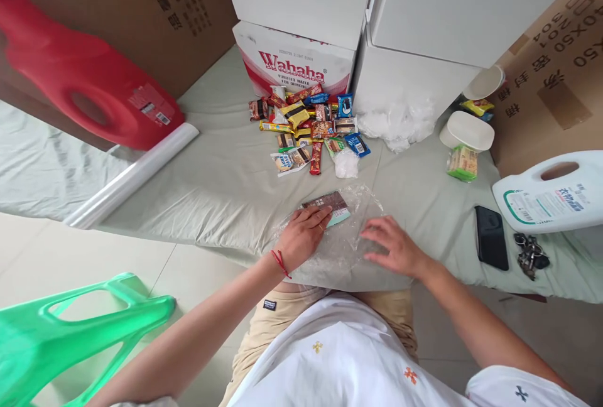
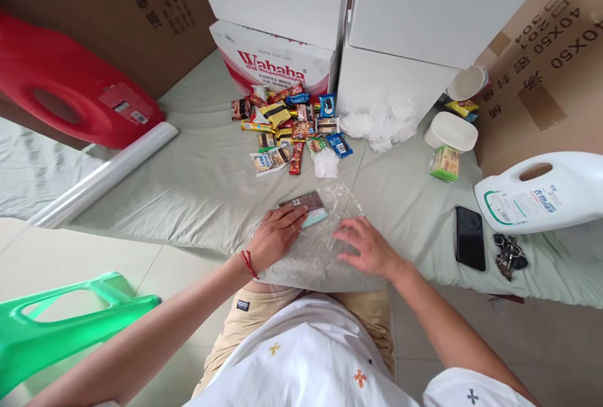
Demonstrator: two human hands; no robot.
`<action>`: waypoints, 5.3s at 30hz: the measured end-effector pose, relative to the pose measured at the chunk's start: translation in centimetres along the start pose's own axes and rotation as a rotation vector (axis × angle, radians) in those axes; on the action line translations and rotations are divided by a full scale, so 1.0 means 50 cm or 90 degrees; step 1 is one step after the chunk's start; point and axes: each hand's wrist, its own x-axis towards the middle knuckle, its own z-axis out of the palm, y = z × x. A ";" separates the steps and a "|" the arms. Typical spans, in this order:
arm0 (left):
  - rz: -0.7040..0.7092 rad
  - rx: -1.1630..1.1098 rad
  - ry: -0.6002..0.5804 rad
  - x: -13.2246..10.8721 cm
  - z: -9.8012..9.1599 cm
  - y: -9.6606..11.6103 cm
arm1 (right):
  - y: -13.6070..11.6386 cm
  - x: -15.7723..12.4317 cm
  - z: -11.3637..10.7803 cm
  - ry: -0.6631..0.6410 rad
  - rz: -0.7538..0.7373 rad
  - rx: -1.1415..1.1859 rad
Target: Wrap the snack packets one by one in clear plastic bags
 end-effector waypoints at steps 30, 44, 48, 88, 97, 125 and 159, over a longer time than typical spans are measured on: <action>-0.022 -0.132 0.180 -0.092 -0.082 0.041 | -0.041 0.277 0.101 -0.113 0.334 -0.163; -0.460 -0.097 0.282 -0.081 -0.069 -0.009 | -0.036 0.274 0.108 -0.089 0.329 -0.154; -0.467 -0.009 0.319 -0.085 -0.093 -0.032 | -0.033 0.275 0.111 -0.091 0.337 -0.147; -0.471 0.091 0.193 -0.028 -0.020 0.000 | -0.029 0.272 0.107 -0.083 0.324 -0.127; -0.475 0.094 0.127 -0.021 -0.019 0.007 | 0.048 0.235 0.056 -0.062 0.372 -0.226; -0.653 -0.701 0.046 0.111 -0.078 0.020 | -0.053 0.218 0.135 0.006 0.130 0.054; -0.427 -0.008 -0.232 0.119 -0.052 0.085 | 0.027 0.173 0.058 0.159 0.574 0.275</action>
